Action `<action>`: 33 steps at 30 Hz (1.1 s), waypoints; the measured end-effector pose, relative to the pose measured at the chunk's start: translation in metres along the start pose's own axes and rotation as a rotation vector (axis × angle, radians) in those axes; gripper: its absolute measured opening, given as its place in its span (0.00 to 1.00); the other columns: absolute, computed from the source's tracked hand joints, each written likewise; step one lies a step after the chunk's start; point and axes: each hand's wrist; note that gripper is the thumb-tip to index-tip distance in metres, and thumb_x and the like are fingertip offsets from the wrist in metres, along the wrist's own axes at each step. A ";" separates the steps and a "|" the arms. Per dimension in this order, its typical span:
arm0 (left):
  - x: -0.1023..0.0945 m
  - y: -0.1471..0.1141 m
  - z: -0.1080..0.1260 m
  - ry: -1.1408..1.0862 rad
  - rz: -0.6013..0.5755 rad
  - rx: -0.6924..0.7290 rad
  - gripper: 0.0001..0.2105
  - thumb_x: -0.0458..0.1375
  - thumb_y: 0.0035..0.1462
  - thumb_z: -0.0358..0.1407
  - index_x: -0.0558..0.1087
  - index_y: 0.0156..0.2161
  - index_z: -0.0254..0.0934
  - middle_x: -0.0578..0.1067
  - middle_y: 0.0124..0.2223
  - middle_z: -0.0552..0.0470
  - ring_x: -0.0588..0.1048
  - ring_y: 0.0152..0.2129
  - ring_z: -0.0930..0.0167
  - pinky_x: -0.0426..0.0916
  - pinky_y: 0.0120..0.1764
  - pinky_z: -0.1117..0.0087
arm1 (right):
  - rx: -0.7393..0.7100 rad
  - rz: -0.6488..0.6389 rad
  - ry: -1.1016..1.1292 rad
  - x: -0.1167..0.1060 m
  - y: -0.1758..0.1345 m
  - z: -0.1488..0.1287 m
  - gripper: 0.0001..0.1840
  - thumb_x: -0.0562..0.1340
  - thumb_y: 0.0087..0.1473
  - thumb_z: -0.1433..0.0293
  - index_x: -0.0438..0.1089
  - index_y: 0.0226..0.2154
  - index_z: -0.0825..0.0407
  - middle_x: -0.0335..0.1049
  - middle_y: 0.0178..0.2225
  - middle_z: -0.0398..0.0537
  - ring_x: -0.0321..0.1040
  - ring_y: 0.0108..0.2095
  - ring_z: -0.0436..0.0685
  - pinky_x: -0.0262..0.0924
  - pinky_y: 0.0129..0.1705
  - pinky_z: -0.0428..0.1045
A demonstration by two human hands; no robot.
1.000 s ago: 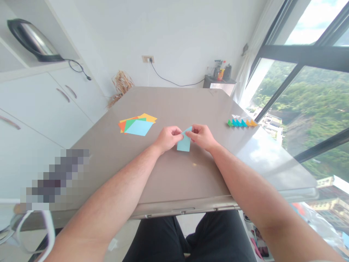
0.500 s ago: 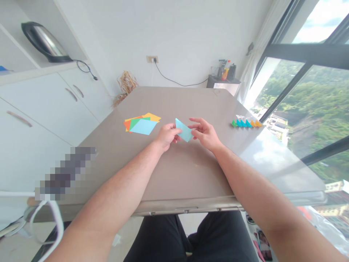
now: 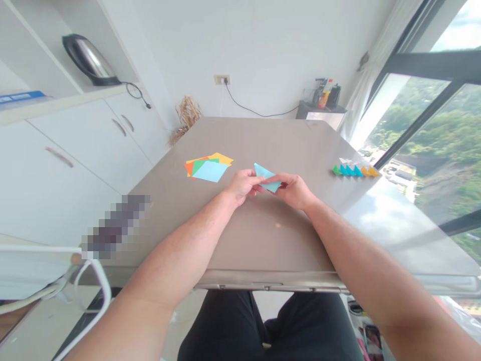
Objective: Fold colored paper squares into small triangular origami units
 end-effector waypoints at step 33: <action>0.019 -0.014 0.000 -0.232 -0.070 0.165 0.12 0.72 0.44 0.37 0.73 0.31 0.37 0.75 0.31 0.55 0.72 0.30 0.73 0.63 0.33 0.71 | 0.163 0.173 0.320 0.005 0.006 -0.004 0.16 0.72 0.45 0.58 0.71 0.23 0.51 0.67 0.20 0.41 0.61 0.24 0.50 0.55 0.29 0.49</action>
Point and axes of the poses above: each hand's wrist, its own y-axis towards the middle knuckle, its own x-axis out of the palm, z = x × y
